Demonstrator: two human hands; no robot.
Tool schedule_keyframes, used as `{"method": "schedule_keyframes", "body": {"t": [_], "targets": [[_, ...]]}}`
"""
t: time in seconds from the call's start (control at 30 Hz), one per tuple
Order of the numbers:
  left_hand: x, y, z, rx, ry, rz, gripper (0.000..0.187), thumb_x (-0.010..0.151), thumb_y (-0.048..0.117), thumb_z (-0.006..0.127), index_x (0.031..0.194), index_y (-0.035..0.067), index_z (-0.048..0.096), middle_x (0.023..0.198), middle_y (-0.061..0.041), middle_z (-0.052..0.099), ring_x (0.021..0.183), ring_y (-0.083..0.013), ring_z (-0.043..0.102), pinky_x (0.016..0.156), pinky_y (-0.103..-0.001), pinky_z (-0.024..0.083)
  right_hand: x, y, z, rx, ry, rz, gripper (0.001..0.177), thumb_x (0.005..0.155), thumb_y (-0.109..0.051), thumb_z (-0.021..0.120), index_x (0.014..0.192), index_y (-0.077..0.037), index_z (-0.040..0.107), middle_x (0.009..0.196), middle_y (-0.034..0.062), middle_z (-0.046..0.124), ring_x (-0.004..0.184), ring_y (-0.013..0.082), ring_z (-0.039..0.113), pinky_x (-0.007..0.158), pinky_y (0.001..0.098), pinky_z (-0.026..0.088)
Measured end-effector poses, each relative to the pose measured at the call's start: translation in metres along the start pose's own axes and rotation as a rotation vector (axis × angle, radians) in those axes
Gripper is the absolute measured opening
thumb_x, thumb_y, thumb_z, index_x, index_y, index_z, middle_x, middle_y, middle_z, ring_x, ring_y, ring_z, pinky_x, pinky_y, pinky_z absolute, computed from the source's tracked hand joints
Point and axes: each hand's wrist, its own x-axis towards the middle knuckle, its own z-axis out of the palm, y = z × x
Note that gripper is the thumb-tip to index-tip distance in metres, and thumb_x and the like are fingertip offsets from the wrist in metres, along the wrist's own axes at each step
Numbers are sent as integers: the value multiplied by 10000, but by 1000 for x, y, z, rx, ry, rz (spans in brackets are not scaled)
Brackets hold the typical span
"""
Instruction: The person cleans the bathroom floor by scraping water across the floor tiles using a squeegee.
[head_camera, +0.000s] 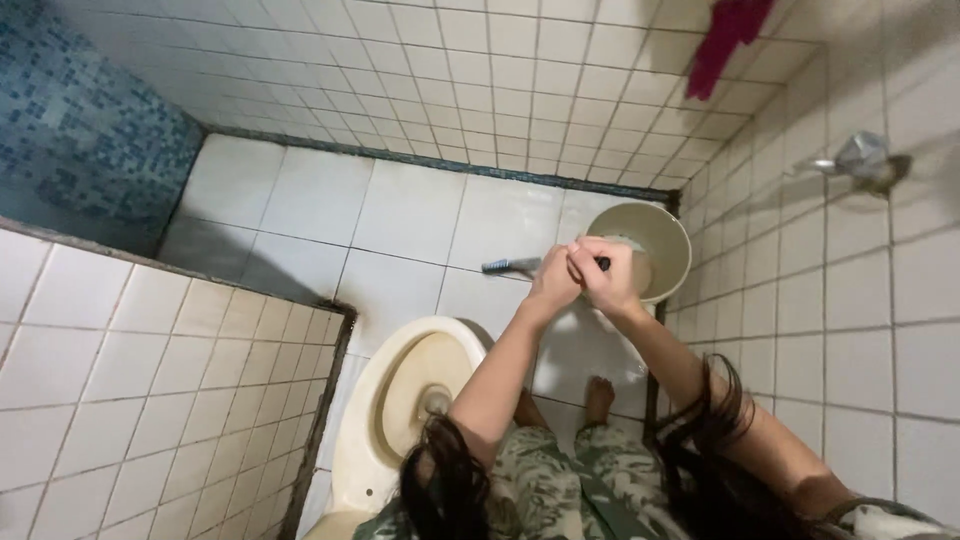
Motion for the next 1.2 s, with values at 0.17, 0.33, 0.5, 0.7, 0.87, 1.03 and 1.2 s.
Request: {"method": "schedule_keyframes", "body": {"t": [0.17,0.33,0.5,0.7,0.87,1.03,1.2], "targets": [[-45,-12,17,120,-103,234,173,811,174,663,912,47,722,956,-207,717,947,-409,675,821,-469,538,-45,-7,3,-145,-55,-209,282,920,-34,664,671,17,541,651,83,548,608,135,521,606,282,436],[-88,-47,31,292,-182,466,157,765,152,636,880,85,718,904,-102,727,930,-328,656,838,-440,488,-108,35,5,-224,-178,-335,170,857,9,664,723,6,559,674,86,526,639,191,497,625,307,422],[-67,-72,45,321,-311,47,290,1000,263,627,776,103,719,827,-103,699,895,-329,657,832,-416,535,-106,83,10,-140,-273,-235,296,847,81,647,648,22,436,624,95,415,569,192,391,561,328,362],[-47,-62,64,-168,-76,783,242,975,303,569,954,126,732,929,-133,715,875,-348,696,797,-412,548,-78,39,-4,-147,57,-664,96,728,73,560,675,40,487,744,207,557,717,343,570,618,413,450],[-33,-80,88,-597,-230,-241,233,872,269,687,805,45,694,758,-137,701,693,-289,646,643,-410,490,-84,69,-22,-245,-210,-271,301,798,73,678,592,8,468,581,83,478,523,192,452,509,342,341],[-35,-76,102,-31,-1,376,258,803,273,663,686,56,585,687,-140,601,638,-325,571,582,-414,438,-80,51,-44,-237,-114,-272,145,780,35,602,671,-4,514,688,87,535,631,192,514,598,340,381],[-45,-84,124,-363,14,89,163,820,196,648,780,38,640,726,-68,619,671,-215,567,600,-355,449,-78,40,-46,-297,-251,-58,208,834,-26,648,684,-4,506,662,90,527,612,259,520,624,362,406]]}}
